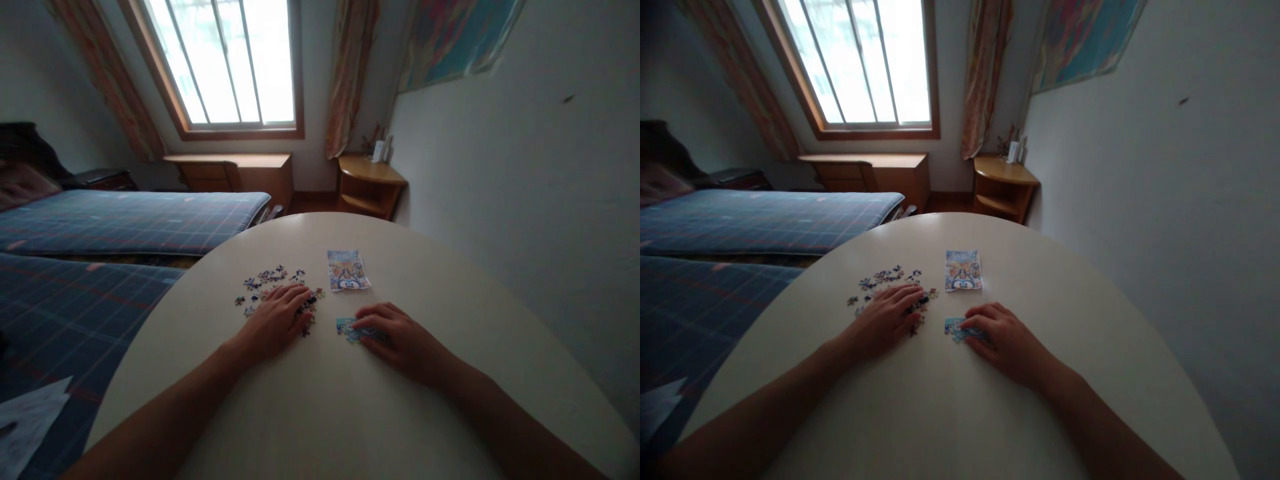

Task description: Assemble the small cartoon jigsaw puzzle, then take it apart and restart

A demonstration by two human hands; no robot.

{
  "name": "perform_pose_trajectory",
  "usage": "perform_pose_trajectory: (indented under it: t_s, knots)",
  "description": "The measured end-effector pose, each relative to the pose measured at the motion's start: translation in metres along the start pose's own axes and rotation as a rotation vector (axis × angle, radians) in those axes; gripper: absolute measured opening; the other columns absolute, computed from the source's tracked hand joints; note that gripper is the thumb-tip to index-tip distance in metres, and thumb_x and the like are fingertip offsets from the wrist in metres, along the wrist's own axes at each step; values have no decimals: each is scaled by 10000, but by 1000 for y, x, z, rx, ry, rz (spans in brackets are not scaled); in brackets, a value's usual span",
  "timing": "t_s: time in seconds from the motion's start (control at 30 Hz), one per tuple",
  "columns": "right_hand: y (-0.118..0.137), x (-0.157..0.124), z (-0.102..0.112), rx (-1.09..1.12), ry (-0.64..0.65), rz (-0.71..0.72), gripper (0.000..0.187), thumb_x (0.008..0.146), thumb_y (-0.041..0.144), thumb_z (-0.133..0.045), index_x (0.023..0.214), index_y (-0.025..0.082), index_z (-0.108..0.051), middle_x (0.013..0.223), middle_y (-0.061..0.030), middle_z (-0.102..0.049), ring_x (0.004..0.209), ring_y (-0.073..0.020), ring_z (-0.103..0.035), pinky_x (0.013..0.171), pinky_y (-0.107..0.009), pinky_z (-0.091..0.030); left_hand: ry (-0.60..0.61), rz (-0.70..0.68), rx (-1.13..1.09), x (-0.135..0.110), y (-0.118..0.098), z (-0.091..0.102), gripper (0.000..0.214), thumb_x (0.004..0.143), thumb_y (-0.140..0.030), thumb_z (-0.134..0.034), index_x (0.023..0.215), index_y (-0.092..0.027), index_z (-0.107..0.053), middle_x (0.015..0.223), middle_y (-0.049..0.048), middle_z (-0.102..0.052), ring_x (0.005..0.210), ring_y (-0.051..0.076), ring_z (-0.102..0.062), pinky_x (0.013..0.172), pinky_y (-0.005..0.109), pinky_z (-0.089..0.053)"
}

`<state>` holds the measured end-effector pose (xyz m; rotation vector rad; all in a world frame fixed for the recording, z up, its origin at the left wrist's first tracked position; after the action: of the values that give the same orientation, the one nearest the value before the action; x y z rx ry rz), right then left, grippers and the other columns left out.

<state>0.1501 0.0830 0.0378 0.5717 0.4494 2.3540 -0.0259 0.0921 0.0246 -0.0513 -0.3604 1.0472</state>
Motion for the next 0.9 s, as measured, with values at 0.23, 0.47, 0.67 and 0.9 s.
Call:
perform_pose_trajectory:
  t_s: [0.23, 0.47, 0.67, 0.9]
  knots:
    - [-1, 0, -1, 6, 1, 3, 178, 900, 245, -610, 1064, 234, -679, 1141, -100, -665, 1069, -224, -610, 946, -413, -504, -6, 7, 18, 0, -3, 3, 416, 981, -343, -443, 1373, -217, -501, 1417, 73, -549, 1303, 249, -493, 1124, 469, -365]
    - [-1, 0, -1, 17, 17, -6, 185, 902, 236, -603, 1075, 233, -669, 1154, -97, -663, 1073, -221, -607, 946, -412, -506, -101, 101, 55, 0, 17, 15, 384, 974, -354, -445, 1312, -204, -550, 1402, 80, -560, 1286, 249, -511, 1108, 453, -394]
    - [-5, -1, -2, 3, 34, -65, 280, 893, 262, -611, 1167, 202, -612, 1175, -113, -659, 1119, -244, -585, 996, -446, -476, -54, 149, 92, -3, 40, 5, 476, 981, -396, -405, 1379, -152, -494, 1450, 100, -513, 1387, 250, -398, 1167, 461, -306]
    - [-8, -4, -2, 18, 62, -93, 408, 870, 288, -627, 1260, 194, -552, 1201, -120, -642, 1139, -248, -580, 1009, -432, -468, -48, 226, 123, -5, 47, 10, 449, 981, -405, -398, 1344, -178, -530, 1444, 87, -521, 1372, 272, -412, 1144, 477, -331]
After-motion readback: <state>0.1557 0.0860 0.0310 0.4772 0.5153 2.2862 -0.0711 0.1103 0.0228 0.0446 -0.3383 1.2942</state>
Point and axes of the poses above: each hand's wrist, its own x-axis towards the middle knuckle, its own z-axis out of the back of the hand, y = z × x, the point moved 10 cm from there along x, towards the middle knuckle
